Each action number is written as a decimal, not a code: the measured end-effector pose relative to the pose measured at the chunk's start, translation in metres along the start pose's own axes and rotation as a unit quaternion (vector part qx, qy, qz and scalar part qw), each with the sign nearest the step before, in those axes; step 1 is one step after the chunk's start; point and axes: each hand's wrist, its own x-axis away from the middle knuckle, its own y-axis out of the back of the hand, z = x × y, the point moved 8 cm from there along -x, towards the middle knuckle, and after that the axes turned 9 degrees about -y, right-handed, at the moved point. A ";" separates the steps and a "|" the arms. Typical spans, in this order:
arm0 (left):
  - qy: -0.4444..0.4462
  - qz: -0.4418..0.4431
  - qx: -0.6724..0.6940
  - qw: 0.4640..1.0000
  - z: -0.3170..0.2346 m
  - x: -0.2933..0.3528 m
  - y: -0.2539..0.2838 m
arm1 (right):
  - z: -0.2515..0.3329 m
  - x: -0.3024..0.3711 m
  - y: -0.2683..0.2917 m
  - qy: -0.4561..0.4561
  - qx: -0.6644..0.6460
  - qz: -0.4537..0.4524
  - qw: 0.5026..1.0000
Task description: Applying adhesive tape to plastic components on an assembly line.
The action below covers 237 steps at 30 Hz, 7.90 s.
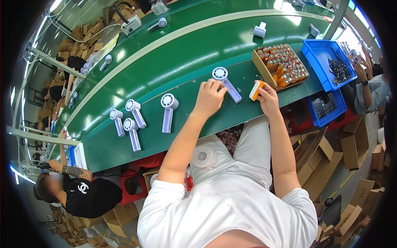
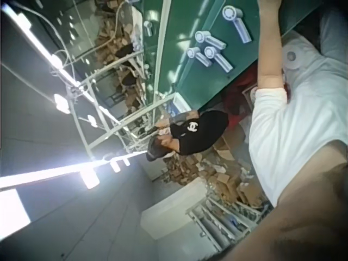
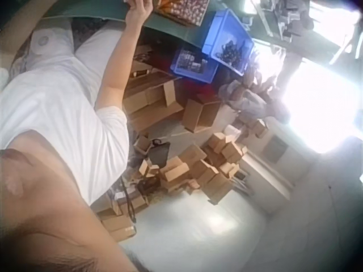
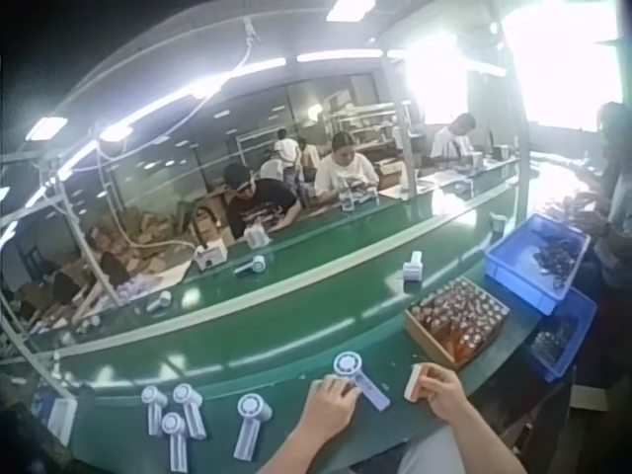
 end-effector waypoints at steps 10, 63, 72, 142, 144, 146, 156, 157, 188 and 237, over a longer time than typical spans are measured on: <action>0.033 0.231 0.047 0.971 0.026 -0.039 -0.052 | 0.001 0.001 0.003 0.012 -0.001 -0.018 1.000; 0.227 -0.094 0.316 0.916 0.084 0.011 -0.080 | 0.005 -0.020 -0.138 -0.004 0.840 0.006 0.542; 0.230 -0.100 0.329 0.910 0.085 0.011 -0.083 | 0.007 -0.022 -0.114 0.018 0.709 -0.013 0.705; 0.278 -0.100 0.229 0.927 0.119 0.026 -0.086 | 0.145 -0.087 -0.043 0.213 0.819 -0.259 0.465; 0.283 -0.102 0.235 0.924 0.120 0.029 -0.085 | 0.160 -0.071 -0.066 0.344 0.756 -0.287 0.477; 0.284 -0.099 0.239 0.923 0.120 0.027 -0.081 | 0.166 -0.057 -0.081 0.395 0.703 -0.306 0.506; 0.220 -0.028 0.601 0.768 0.076 0.002 -0.082 | 0.076 -0.052 -0.106 0.166 0.482 -0.115 0.853; 0.210 -0.005 0.633 0.745 0.070 0.004 -0.089 | 0.063 -0.053 -0.104 0.144 0.464 -0.123 0.865; 0.470 0.263 0.055 0.841 0.119 0.138 0.059 | -0.029 -0.053 -0.042 0.081 0.249 -0.136 0.956; 0.281 -0.163 0.359 0.875 -0.083 0.109 0.078 | 0.019 0.131 -0.194 0.093 0.447 0.016 0.889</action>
